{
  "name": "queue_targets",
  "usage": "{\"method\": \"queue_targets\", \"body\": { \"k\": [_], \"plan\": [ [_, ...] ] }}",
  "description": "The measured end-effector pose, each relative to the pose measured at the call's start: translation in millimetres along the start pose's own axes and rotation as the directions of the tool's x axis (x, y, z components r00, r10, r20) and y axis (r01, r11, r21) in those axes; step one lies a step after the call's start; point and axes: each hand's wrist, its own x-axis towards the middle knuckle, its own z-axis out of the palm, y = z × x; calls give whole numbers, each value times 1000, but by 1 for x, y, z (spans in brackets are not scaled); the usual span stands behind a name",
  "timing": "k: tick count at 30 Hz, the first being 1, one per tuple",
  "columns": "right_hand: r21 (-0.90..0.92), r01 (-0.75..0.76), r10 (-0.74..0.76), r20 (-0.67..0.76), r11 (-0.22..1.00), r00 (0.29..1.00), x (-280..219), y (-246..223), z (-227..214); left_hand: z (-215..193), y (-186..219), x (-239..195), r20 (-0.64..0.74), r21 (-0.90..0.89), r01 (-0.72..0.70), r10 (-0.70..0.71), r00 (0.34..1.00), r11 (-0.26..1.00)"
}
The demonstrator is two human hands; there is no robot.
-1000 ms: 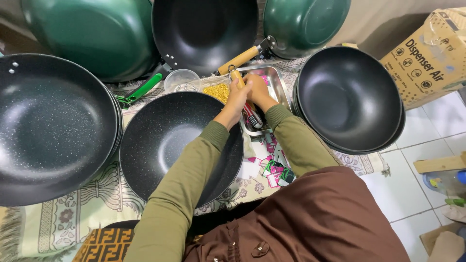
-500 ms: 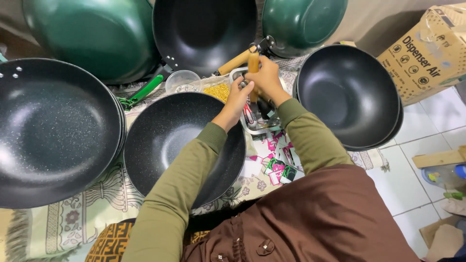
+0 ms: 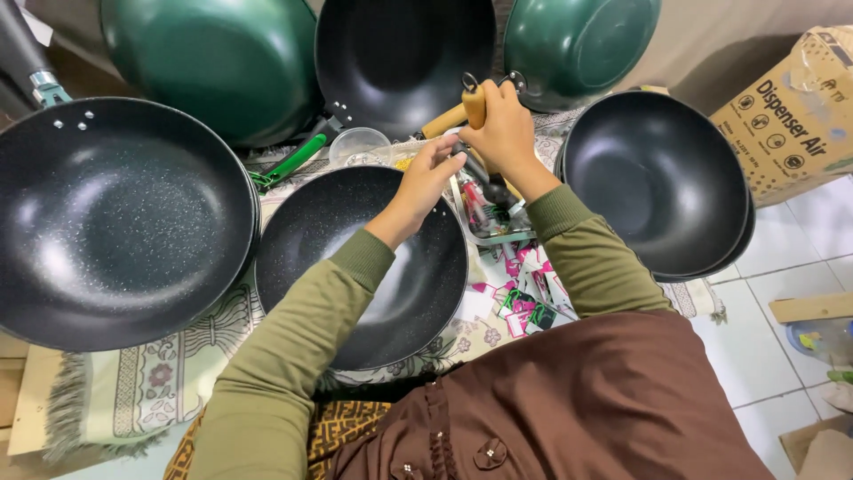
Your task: Attaching wooden handles to various pans and woks using a fastening tool.
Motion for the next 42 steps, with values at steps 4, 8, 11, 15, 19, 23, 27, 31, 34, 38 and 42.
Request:
{"method": "queue_targets", "body": {
  "k": [4, 8, 11, 15, 19, 23, 27, 31, 34, 38, 42],
  "plan": [
    [-34, -3, 3, -1, 999, 1000, 7, -26, -25, 3, -10, -2, -7, 13, -37, 37, 999, 999],
    [38, 44, -42, -54, 998, 998, 14, -46, -51, -1, -10, -5, 1, 45, -24, 24, 1000, 999],
    [224, 86, -75, -59, 971, 995, 18, -62, -73, -12, -10, -5, -12, 74, 30, -29, 1000, 997],
    [543, 94, -93, -30, 835, 995, 19, -86, -88, -31, -3, -23, -30, 152, 110, -107, 994, 982],
    [638, 3, -12, 10, 770, 1000, 18, -93, -85, -49, -4, -43, -75, -3, 185, -185, 980, 983],
    [697, -30, 1, 42, 717, 999, 16, -97, -80, -63, 14, -66, -21, -187, 200, -207, 978, 962],
    [796, -175, 41, 186, 580, 982, 12, -104, -75, -74, 9, -69, -81, -207, 147, -166, 983, 967],
    [797, -223, -5, 272, 562, 962, 8, -107, -59, -81, 1, -65, -112, -245, 127, -159, 981, 961],
    [724, -192, -40, 290, 663, 956, 2, -107, -42, -82, -1, -65, -110, -287, 96, -133, 985, 953],
    [742, -218, -66, 333, 634, 941, -2, -105, -25, -90, -24, -53, -159, -330, 33, -90, 983, 943],
    [744, -321, -43, 424, 586, 905, -6, -98, -15, -93, -35, -48, -195, -331, 1, -69, 978, 943]
  ]
}}
